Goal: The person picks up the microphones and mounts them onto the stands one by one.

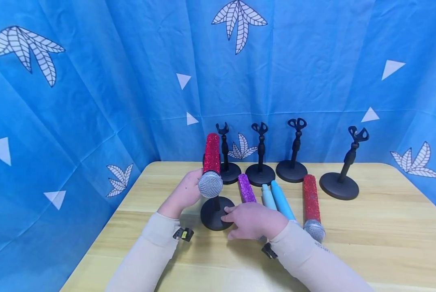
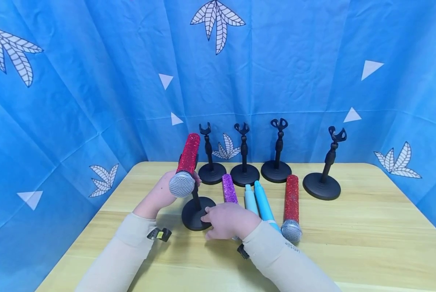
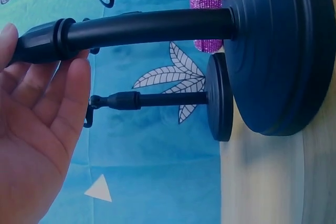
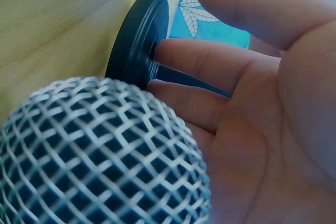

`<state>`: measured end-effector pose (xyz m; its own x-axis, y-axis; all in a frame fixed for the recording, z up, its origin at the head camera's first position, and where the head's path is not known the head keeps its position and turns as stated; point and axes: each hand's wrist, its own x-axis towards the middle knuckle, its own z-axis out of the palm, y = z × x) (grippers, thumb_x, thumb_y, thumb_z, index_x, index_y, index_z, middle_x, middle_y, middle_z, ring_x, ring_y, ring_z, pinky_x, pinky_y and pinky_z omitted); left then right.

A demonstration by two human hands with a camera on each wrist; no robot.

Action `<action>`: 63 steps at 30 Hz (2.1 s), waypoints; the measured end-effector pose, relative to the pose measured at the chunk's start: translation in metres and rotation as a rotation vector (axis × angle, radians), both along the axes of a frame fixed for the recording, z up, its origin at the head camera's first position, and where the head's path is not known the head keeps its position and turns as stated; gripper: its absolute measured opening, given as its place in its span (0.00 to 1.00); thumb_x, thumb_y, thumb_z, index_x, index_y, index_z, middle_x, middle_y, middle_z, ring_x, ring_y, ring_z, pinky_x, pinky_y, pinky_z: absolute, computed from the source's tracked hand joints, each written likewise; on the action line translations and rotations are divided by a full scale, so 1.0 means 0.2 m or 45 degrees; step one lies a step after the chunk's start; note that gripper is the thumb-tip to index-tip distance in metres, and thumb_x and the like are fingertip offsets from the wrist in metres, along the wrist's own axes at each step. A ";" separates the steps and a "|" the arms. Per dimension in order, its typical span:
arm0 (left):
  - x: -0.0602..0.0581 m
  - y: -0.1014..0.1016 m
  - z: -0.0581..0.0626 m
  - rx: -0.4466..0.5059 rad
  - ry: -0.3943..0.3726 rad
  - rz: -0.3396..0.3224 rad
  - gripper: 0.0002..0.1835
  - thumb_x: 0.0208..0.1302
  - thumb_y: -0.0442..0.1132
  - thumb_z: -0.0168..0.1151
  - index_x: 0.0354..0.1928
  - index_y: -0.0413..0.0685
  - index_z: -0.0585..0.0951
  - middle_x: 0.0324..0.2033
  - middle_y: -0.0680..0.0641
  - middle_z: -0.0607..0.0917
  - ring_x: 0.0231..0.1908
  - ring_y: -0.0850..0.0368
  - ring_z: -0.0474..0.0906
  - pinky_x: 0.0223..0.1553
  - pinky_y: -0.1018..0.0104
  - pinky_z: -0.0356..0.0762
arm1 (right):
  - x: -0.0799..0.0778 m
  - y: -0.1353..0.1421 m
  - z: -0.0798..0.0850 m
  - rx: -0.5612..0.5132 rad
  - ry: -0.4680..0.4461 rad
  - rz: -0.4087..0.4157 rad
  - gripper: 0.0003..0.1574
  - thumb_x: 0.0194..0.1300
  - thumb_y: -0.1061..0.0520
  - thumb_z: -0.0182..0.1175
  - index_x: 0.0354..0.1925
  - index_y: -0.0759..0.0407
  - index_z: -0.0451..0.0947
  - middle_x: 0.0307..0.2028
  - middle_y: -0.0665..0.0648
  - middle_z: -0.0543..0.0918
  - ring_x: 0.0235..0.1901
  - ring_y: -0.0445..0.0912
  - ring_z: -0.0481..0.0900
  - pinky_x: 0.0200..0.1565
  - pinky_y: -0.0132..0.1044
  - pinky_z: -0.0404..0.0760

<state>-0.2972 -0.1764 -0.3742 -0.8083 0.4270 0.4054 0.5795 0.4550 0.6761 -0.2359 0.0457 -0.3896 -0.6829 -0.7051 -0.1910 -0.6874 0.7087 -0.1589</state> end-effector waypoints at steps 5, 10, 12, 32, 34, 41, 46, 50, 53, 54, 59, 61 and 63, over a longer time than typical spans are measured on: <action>0.00 0.01 0.00 0.000 -0.044 0.035 0.09 0.70 0.39 0.61 0.47 0.45 0.84 0.40 0.50 0.87 0.41 0.53 0.79 0.46 0.54 0.78 | 0.00 0.00 0.00 0.001 -0.007 -0.004 0.35 0.66 0.37 0.64 0.68 0.44 0.76 0.70 0.53 0.71 0.65 0.51 0.74 0.62 0.49 0.74; -0.01 0.03 0.03 -0.054 -0.152 0.040 0.13 0.67 0.36 0.63 0.52 0.44 0.83 0.39 0.51 0.87 0.42 0.53 0.80 0.46 0.55 0.81 | -0.01 0.01 0.02 -0.002 0.003 -0.007 0.35 0.66 0.37 0.65 0.68 0.44 0.76 0.70 0.53 0.71 0.64 0.52 0.75 0.62 0.49 0.74; -0.01 0.03 0.04 -0.081 -0.200 0.023 0.16 0.66 0.37 0.65 0.54 0.45 0.82 0.39 0.52 0.86 0.43 0.54 0.81 0.48 0.54 0.81 | -0.01 0.01 0.03 0.000 0.007 -0.007 0.35 0.67 0.37 0.65 0.68 0.45 0.76 0.70 0.53 0.71 0.64 0.52 0.75 0.62 0.49 0.74; 0.04 0.08 0.03 -0.098 -0.059 0.223 0.11 0.70 0.45 0.63 0.50 0.52 0.84 0.35 0.55 0.84 0.38 0.57 0.80 0.42 0.56 0.81 | 0.01 0.00 0.00 -0.057 0.002 -0.010 0.33 0.66 0.37 0.65 0.65 0.46 0.78 0.68 0.54 0.73 0.64 0.51 0.75 0.63 0.49 0.73; 0.05 0.07 0.04 -0.084 -0.093 0.233 0.11 0.69 0.45 0.64 0.50 0.53 0.84 0.36 0.56 0.84 0.39 0.57 0.80 0.42 0.55 0.81 | 0.02 -0.01 -0.01 -0.067 0.000 0.003 0.34 0.66 0.37 0.65 0.66 0.46 0.78 0.69 0.54 0.73 0.64 0.50 0.75 0.63 0.49 0.73; 0.05 0.03 0.04 -0.082 0.000 0.167 0.11 0.69 0.37 0.61 0.50 0.48 0.85 0.43 0.51 0.86 0.45 0.54 0.80 0.47 0.53 0.81 | 0.02 -0.01 -0.03 -0.059 0.031 0.003 0.33 0.67 0.37 0.64 0.67 0.46 0.77 0.69 0.54 0.72 0.65 0.50 0.74 0.63 0.48 0.73; 0.04 0.03 0.03 -0.103 0.023 0.164 0.13 0.68 0.33 0.60 0.52 0.48 0.85 0.49 0.49 0.86 0.51 0.53 0.80 0.53 0.50 0.79 | 0.03 -0.01 -0.03 -0.087 -0.008 -0.002 0.34 0.68 0.37 0.63 0.67 0.46 0.77 0.70 0.54 0.72 0.66 0.51 0.73 0.64 0.49 0.72; 0.04 0.03 0.03 -0.093 0.035 0.153 0.13 0.70 0.35 0.59 0.53 0.48 0.85 0.51 0.49 0.85 0.53 0.53 0.80 0.54 0.50 0.78 | 0.03 0.00 -0.03 -0.078 -0.001 -0.003 0.34 0.68 0.36 0.63 0.67 0.46 0.76 0.70 0.53 0.71 0.67 0.50 0.72 0.65 0.49 0.71; 0.04 0.03 0.04 -0.084 0.054 0.152 0.13 0.71 0.37 0.59 0.54 0.47 0.85 0.52 0.48 0.84 0.54 0.52 0.80 0.55 0.50 0.79 | 0.03 0.00 -0.03 -0.068 0.004 0.004 0.34 0.68 0.37 0.63 0.68 0.47 0.76 0.71 0.53 0.70 0.67 0.50 0.71 0.65 0.49 0.70; 0.04 0.03 0.04 -0.085 0.056 0.153 0.13 0.72 0.37 0.58 0.55 0.47 0.85 0.52 0.48 0.84 0.54 0.51 0.80 0.55 0.50 0.78 | 0.03 0.00 -0.03 -0.065 0.002 0.006 0.34 0.68 0.37 0.63 0.68 0.47 0.76 0.71 0.53 0.70 0.67 0.50 0.72 0.65 0.49 0.71; 0.06 0.04 0.06 -0.068 0.039 0.186 0.13 0.74 0.39 0.57 0.54 0.48 0.84 0.53 0.48 0.84 0.55 0.50 0.80 0.58 0.48 0.76 | 0.02 0.00 -0.03 -0.054 -0.008 0.014 0.34 0.67 0.37 0.63 0.68 0.46 0.76 0.71 0.53 0.70 0.67 0.50 0.72 0.65 0.49 0.71; 0.07 0.04 0.07 -0.050 0.044 0.212 0.11 0.73 0.39 0.57 0.52 0.48 0.85 0.50 0.48 0.85 0.54 0.50 0.80 0.57 0.48 0.77 | 0.02 0.00 -0.03 -0.058 -0.006 0.014 0.34 0.67 0.37 0.63 0.68 0.46 0.76 0.71 0.53 0.70 0.67 0.51 0.72 0.65 0.49 0.71; 0.07 0.05 0.08 -0.036 0.054 0.239 0.09 0.73 0.38 0.57 0.47 0.47 0.84 0.46 0.48 0.86 0.50 0.50 0.81 0.54 0.49 0.78 | 0.02 0.00 -0.03 -0.064 -0.006 0.013 0.35 0.68 0.37 0.63 0.68 0.46 0.76 0.71 0.53 0.69 0.67 0.51 0.71 0.65 0.49 0.70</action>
<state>-0.2827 -0.1662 -0.3572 -0.8571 0.2820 0.4311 0.5105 0.5763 0.6382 -0.2329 0.0460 -0.3957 -0.6748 -0.7208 -0.1585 -0.6937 0.6928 -0.1970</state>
